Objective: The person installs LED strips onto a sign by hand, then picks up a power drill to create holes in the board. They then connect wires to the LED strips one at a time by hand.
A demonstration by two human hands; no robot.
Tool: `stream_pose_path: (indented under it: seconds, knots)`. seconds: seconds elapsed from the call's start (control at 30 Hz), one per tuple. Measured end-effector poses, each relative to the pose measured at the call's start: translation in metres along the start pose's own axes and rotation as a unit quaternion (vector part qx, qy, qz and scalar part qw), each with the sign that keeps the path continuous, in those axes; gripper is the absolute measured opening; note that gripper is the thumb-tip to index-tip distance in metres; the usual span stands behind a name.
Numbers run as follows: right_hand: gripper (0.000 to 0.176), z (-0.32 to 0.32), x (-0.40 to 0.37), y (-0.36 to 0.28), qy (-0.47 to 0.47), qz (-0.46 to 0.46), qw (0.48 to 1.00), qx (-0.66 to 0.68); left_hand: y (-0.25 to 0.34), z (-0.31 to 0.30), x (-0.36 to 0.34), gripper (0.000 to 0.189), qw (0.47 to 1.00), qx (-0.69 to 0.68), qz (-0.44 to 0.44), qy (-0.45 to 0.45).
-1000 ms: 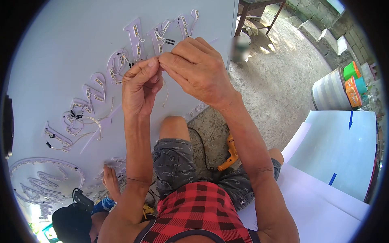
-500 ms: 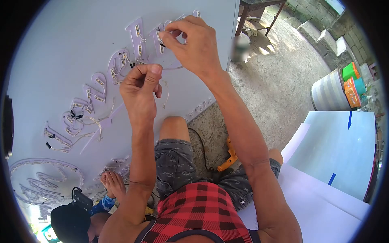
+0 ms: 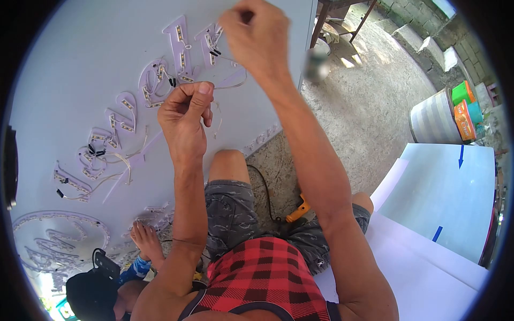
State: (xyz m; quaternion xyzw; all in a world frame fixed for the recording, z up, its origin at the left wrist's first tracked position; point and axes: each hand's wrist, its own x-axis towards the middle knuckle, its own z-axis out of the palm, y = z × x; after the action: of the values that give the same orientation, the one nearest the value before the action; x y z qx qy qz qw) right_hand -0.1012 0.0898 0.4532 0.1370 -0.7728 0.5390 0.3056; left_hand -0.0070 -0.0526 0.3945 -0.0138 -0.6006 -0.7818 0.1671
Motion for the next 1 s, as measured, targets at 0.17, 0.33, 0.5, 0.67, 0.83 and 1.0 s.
stream_pose_path:
  seconds: [0.17, 0.33, 0.5, 0.67, 0.83, 1.0]
  knots:
    - [0.018, -0.063, -0.039, -0.009, -0.094, 0.019, 0.984, -0.147, 0.002, -0.002, 0.008, 0.017, 0.988, -0.148, -0.041, -0.012]
    - [0.033, -0.049, -0.068, -0.011, -0.11, -0.193, 0.973, -0.061, -0.002, 0.016, 0.015, 0.017, 0.967, -0.236, -0.082, -0.056]
    - [0.017, -0.037, -0.058, -0.004, -0.046, -0.288, 0.95, -0.11, -0.001, 0.021, 0.019, 0.016, 0.947, -0.29, -0.109, -0.082]
    - [0.014, -0.03, -0.048, -0.003, -0.06, -0.289, 0.953, -0.067, 0.0, 0.014, 0.03, 0.02, 0.932, -0.319, -0.132, -0.107]
    - [0.012, -0.022, -0.037, -0.004, -0.03, -0.364, 0.922, -0.126, -0.002, 0.018, 0.035, 0.022, 0.922, -0.341, -0.154, -0.098]
    - [0.01, -0.009, -0.021, 0.008, 0.027, -0.293, 0.952, -0.087, 0.006, 0.038, 0.027, 0.021, 0.944, -0.31, -0.112, -0.015]
